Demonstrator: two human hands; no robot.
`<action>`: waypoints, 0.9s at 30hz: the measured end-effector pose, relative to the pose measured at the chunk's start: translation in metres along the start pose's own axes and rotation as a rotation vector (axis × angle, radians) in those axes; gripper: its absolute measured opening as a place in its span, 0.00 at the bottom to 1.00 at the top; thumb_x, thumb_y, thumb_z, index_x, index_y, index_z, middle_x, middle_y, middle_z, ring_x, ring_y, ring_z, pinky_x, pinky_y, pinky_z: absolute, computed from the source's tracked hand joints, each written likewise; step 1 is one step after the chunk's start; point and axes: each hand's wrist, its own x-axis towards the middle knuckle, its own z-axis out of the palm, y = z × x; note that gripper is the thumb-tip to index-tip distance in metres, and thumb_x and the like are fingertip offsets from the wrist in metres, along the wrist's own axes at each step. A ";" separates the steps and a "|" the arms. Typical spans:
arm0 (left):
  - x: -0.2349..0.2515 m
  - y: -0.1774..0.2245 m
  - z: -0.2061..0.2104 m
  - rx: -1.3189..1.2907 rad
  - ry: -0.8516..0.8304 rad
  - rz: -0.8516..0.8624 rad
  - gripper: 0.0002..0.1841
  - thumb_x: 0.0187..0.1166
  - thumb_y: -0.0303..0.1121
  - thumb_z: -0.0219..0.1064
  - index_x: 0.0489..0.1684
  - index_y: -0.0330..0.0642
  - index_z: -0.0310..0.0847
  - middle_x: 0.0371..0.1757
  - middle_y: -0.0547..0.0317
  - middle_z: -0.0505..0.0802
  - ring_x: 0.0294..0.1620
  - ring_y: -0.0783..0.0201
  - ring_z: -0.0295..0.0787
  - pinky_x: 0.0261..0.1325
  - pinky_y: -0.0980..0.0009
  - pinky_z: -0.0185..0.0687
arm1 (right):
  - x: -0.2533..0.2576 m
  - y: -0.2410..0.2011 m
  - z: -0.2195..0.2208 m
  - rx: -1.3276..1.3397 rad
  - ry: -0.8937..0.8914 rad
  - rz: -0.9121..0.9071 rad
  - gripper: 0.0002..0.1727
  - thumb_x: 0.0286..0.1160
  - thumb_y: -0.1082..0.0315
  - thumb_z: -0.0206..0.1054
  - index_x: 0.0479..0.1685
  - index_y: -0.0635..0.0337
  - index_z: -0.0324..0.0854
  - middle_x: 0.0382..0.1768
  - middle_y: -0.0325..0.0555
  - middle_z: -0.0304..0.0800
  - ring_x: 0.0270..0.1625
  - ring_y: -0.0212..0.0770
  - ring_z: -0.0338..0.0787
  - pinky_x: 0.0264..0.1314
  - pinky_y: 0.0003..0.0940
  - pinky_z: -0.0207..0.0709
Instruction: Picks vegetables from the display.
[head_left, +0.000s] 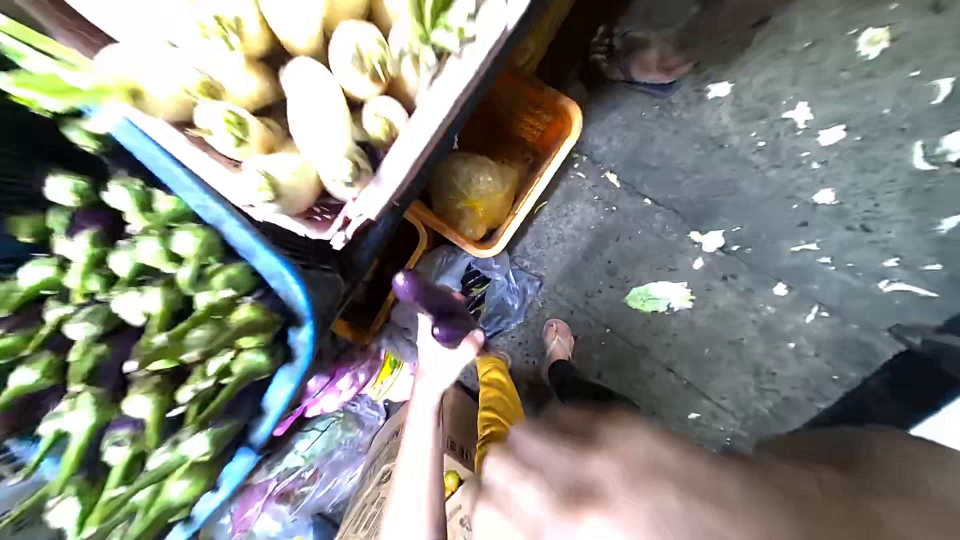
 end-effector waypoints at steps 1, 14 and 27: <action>-0.010 0.023 -0.003 -0.082 -0.090 0.054 0.46 0.56 0.46 0.86 0.72 0.28 0.68 0.62 0.56 0.90 0.64 0.70 0.87 0.69 0.69 0.84 | 0.003 0.014 -0.012 -0.055 0.026 -0.007 0.15 0.82 0.60 0.61 0.33 0.58 0.87 0.29 0.48 0.87 0.32 0.48 0.90 0.28 0.44 0.82; -0.106 0.263 -0.034 -1.000 -0.212 0.413 0.50 0.58 0.44 0.86 0.86 0.42 0.65 0.79 0.40 0.83 0.81 0.43 0.77 0.82 0.51 0.74 | 0.012 -0.059 0.001 0.601 -0.010 0.029 0.29 0.89 0.51 0.59 0.79 0.64 0.74 0.61 0.42 0.92 0.61 0.21 0.88 0.68 0.22 0.82; -0.195 0.294 -0.172 -0.996 0.738 0.352 0.12 0.77 0.41 0.64 0.49 0.54 0.91 0.32 0.61 0.97 0.36 0.62 0.98 0.42 0.60 0.95 | 0.298 -0.080 -0.020 -0.331 -0.093 0.156 0.27 0.94 0.62 0.53 0.88 0.56 0.66 0.69 0.71 0.82 0.68 0.71 0.85 0.71 0.70 0.73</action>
